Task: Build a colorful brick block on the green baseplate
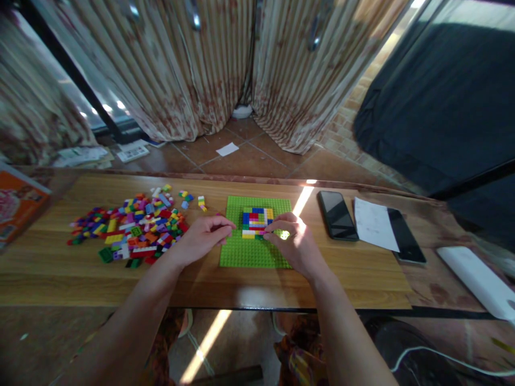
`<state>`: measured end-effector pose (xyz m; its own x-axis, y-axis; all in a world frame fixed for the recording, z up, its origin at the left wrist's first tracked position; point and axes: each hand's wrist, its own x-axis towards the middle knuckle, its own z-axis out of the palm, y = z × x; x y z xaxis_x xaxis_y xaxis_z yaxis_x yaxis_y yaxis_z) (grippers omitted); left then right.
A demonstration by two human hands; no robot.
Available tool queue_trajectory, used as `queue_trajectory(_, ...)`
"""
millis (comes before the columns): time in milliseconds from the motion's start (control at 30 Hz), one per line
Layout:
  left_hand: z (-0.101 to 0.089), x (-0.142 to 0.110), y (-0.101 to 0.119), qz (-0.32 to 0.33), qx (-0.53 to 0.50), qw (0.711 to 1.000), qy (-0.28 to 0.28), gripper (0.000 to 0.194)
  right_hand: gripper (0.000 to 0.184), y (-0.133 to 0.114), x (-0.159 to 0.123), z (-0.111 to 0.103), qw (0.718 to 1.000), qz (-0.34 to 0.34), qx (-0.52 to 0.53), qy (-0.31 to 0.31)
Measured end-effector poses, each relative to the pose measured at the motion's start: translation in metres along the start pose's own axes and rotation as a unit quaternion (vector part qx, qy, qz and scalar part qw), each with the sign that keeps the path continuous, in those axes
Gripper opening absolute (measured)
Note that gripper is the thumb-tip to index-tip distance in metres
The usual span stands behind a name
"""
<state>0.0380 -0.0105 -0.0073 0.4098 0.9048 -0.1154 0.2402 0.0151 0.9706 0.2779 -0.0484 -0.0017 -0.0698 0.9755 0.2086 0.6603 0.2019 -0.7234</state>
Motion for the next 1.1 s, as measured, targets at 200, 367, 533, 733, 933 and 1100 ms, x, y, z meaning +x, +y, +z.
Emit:
queue_trajectory(200, 0.000, 0.000, 0.000, -0.003, 0.005, 1.000, -0.005, 0.020, 0.008, -0.008, 0.000, 0.014, 1.000, 0.003, 0.022, -0.004)
queue_trajectory(367, -0.002, -0.001, -0.003, 0.013, 0.015, 1.000, -0.008, 0.020, 0.003, -0.005, 0.001, 0.022, 1.000, -0.018, 0.002, 0.014)
queue_trajectory(533, 0.001, 0.000, -0.007, 0.026, 0.047, 0.999, -0.008, 0.021, 0.003, -0.001, 0.003, 0.028, 0.997, -0.046, -0.038, 0.050)
queue_trajectory(733, 0.013, -0.004, 0.000, 0.090, 0.128, 0.988, 0.001, 0.021, 0.005, -0.001, 0.003, 0.031, 0.995, -0.046, -0.046, 0.072)
queue_trajectory(933, 0.032, -0.011, -0.001, 0.173, 0.259, 0.950, 0.001, 0.029, 0.004, -0.001, 0.002, 0.031, 0.996, -0.045, -0.037, 0.073)
queue_trajectory(1100, 0.044, -0.016, -0.006, 0.201, 0.343, 0.917, -0.019, 0.037, 0.006, 0.002, 0.003, 0.032, 0.996, -0.043, -0.028, 0.079)
